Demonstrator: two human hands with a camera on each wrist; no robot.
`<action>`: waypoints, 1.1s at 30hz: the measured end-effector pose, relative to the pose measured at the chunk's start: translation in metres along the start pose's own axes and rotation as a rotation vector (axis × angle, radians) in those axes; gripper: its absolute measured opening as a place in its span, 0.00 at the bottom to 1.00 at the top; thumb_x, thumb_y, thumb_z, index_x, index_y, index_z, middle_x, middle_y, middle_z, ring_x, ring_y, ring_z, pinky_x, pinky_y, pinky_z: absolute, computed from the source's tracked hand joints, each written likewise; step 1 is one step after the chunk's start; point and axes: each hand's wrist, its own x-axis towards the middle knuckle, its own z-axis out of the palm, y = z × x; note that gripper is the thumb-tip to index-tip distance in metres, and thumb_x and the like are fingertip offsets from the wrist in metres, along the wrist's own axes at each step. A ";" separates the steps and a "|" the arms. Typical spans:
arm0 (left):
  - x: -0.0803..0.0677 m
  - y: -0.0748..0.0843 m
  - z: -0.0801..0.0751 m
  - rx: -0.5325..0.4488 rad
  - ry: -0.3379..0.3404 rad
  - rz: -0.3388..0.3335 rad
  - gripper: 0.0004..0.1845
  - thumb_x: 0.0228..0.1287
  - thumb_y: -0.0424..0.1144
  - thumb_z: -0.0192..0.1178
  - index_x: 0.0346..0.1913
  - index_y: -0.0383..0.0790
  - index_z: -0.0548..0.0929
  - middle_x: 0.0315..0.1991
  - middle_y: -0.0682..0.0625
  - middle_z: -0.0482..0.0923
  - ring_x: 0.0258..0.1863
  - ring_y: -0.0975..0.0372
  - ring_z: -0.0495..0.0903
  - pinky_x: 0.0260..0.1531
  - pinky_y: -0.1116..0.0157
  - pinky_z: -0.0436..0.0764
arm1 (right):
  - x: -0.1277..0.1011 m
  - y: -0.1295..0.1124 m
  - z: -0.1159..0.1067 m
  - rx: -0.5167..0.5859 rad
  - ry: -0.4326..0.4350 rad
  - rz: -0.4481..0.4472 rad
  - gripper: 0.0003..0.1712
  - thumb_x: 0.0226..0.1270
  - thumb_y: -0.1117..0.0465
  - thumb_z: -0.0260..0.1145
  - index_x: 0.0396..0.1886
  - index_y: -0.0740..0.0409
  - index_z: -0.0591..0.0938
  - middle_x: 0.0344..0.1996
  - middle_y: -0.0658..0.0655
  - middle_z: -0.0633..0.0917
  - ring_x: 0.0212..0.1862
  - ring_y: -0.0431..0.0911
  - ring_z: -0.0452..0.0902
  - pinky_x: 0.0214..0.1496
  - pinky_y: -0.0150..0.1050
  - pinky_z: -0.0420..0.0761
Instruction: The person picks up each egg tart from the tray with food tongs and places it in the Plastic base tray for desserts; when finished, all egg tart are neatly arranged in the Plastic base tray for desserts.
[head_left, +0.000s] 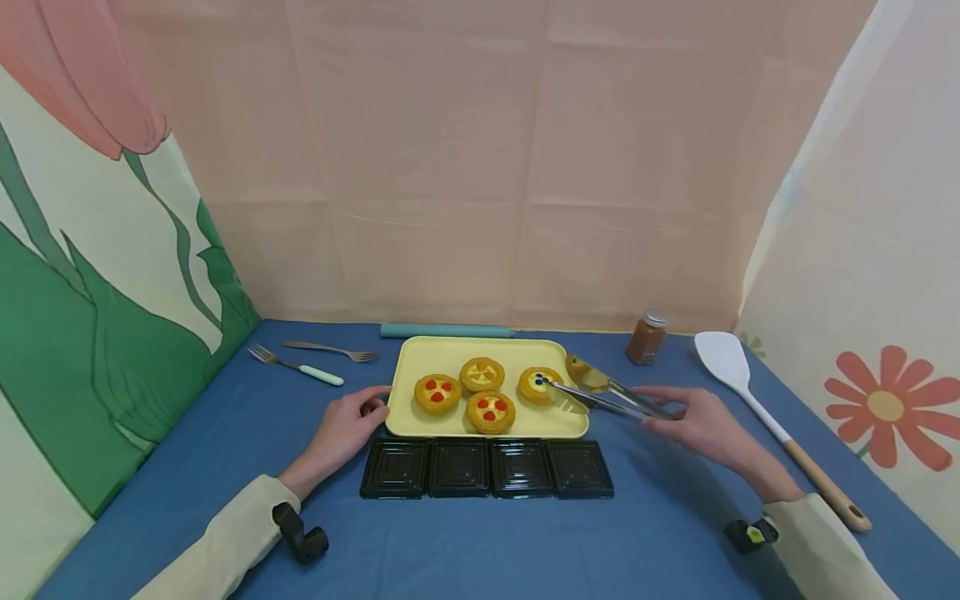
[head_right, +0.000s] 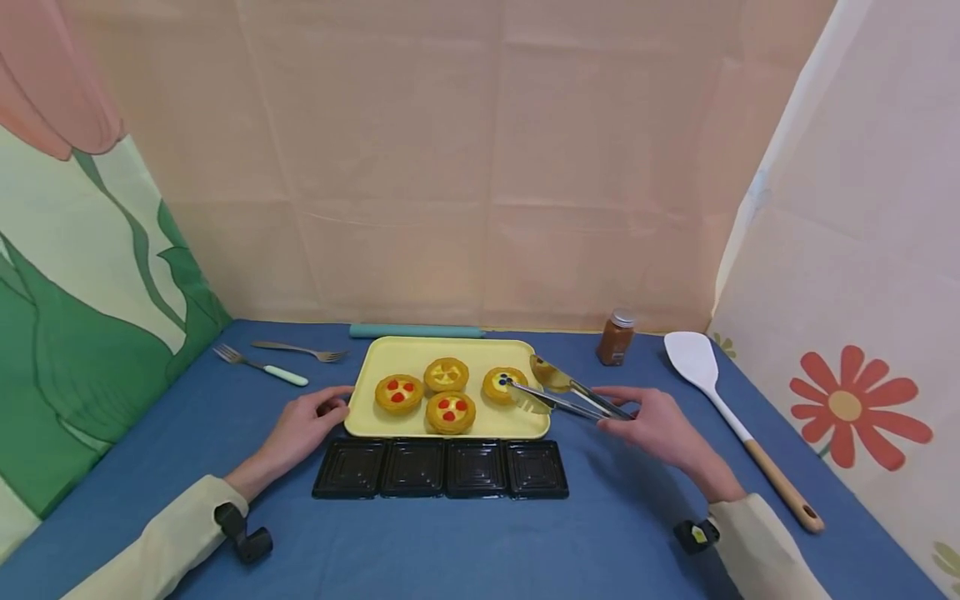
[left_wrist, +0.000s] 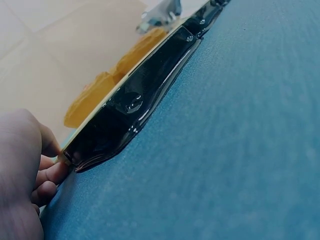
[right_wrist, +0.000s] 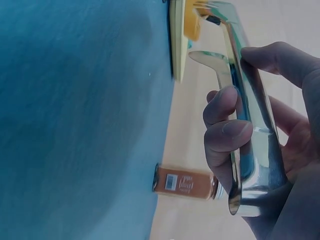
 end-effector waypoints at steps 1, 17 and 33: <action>0.000 0.000 0.000 0.000 0.002 0.001 0.20 0.69 0.35 0.57 0.62 0.34 0.81 0.33 0.50 0.79 0.25 0.59 0.72 0.29 0.63 0.69 | 0.001 -0.001 0.001 -0.003 -0.004 -0.003 0.30 0.63 0.53 0.73 0.66 0.50 0.81 0.52 0.63 0.83 0.22 0.53 0.80 0.18 0.38 0.70; 0.001 0.003 0.001 -0.012 0.003 0.022 0.20 0.69 0.34 0.57 0.62 0.32 0.81 0.33 0.50 0.79 0.25 0.60 0.71 0.27 0.64 0.69 | 0.015 -0.012 0.007 -0.037 -0.036 -0.071 0.29 0.63 0.54 0.73 0.64 0.54 0.81 0.50 0.61 0.84 0.27 0.50 0.83 0.26 0.40 0.74; 0.000 -0.001 0.001 -0.009 -0.003 -0.005 0.21 0.69 0.35 0.57 0.63 0.33 0.80 0.34 0.50 0.80 0.26 0.59 0.72 0.28 0.63 0.69 | 0.014 -0.016 0.009 -0.036 -0.031 -0.125 0.26 0.66 0.55 0.72 0.62 0.56 0.83 0.49 0.60 0.86 0.22 0.54 0.79 0.23 0.37 0.73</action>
